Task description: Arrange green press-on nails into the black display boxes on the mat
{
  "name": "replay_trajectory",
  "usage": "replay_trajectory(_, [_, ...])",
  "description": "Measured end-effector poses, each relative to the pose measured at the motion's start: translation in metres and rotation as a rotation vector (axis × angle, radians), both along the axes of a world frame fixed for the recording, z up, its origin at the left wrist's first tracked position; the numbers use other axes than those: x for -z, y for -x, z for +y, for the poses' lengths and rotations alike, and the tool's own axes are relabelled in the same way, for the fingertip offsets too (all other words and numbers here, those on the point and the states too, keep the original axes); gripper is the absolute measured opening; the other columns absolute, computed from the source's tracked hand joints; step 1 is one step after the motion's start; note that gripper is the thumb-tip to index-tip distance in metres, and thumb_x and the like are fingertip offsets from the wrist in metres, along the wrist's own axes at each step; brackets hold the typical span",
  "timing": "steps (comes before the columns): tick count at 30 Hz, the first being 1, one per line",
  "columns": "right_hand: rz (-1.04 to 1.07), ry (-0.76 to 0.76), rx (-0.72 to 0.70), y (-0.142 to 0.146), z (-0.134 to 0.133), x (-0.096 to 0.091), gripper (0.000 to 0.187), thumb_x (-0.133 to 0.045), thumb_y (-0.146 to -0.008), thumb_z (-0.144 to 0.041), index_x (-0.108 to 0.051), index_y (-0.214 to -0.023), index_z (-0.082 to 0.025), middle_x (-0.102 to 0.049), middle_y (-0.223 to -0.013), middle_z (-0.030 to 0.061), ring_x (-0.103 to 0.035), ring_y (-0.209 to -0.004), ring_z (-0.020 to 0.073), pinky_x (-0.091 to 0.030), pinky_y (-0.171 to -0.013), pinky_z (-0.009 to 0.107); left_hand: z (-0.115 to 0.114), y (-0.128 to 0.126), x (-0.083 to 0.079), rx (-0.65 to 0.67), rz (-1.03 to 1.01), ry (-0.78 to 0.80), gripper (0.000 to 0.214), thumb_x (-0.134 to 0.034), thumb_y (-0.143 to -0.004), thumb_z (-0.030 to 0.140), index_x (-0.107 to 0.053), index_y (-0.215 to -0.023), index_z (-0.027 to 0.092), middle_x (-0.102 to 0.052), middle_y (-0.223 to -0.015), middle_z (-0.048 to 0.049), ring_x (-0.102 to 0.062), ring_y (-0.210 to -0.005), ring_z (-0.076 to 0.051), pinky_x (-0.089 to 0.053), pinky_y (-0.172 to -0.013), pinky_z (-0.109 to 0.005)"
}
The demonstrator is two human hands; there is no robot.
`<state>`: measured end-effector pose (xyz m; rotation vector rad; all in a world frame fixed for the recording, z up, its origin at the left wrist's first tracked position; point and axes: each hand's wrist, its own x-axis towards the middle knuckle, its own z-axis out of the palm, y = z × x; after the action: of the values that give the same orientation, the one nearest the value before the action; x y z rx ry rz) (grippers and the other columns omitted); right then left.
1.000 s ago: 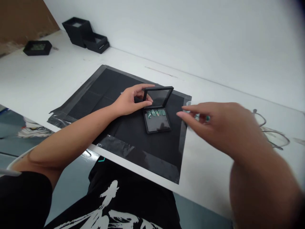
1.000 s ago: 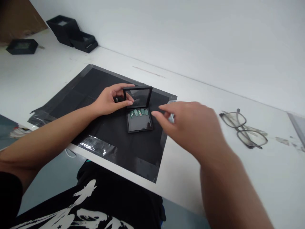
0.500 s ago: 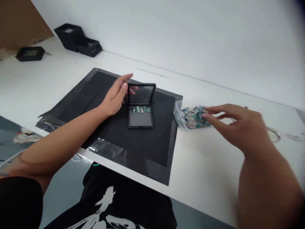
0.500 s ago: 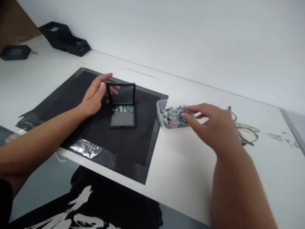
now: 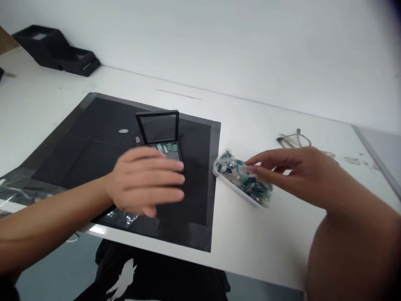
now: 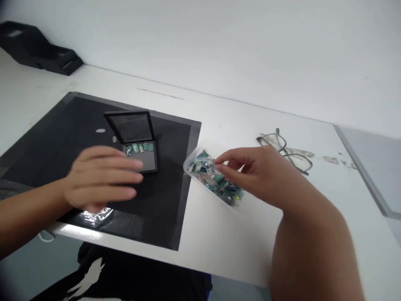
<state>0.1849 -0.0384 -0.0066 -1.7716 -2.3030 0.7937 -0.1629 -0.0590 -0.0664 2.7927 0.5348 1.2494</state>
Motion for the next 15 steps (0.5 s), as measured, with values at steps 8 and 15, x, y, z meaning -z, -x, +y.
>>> replay_trajectory(8, [-0.574,0.188,0.124,-0.017,0.006,0.000,0.033,-0.060,-0.082,-0.052,-0.080,-0.093,-0.027,-0.075,-0.074,0.0027,-0.064,-0.060,0.0199,-0.043,-0.056,0.035,-0.001,-0.008,-0.009,0.124,0.143,-0.264,0.044,-0.030,-0.107,0.036,-0.070,-0.094,0.020,-0.073,-0.072,0.0009,-0.070,-0.066,-0.012,-0.054,-0.064,-0.027])
replay_trajectory(15, [-0.442,0.020,-0.024,0.011,0.005,0.017,0.034,-0.053,-0.089,-0.035,-0.076,-0.113,-0.028,-0.072,-0.069,0.0016,-0.061,-0.059,0.0187,-0.038,-0.053,0.031,0.006,-0.001,0.009,0.233,0.001,0.190,0.074,-0.009,-0.103,0.059,-0.070,-0.099,0.018,-0.070,-0.069,-0.0062,-0.068,-0.065,-0.016,-0.053,-0.062,-0.028])
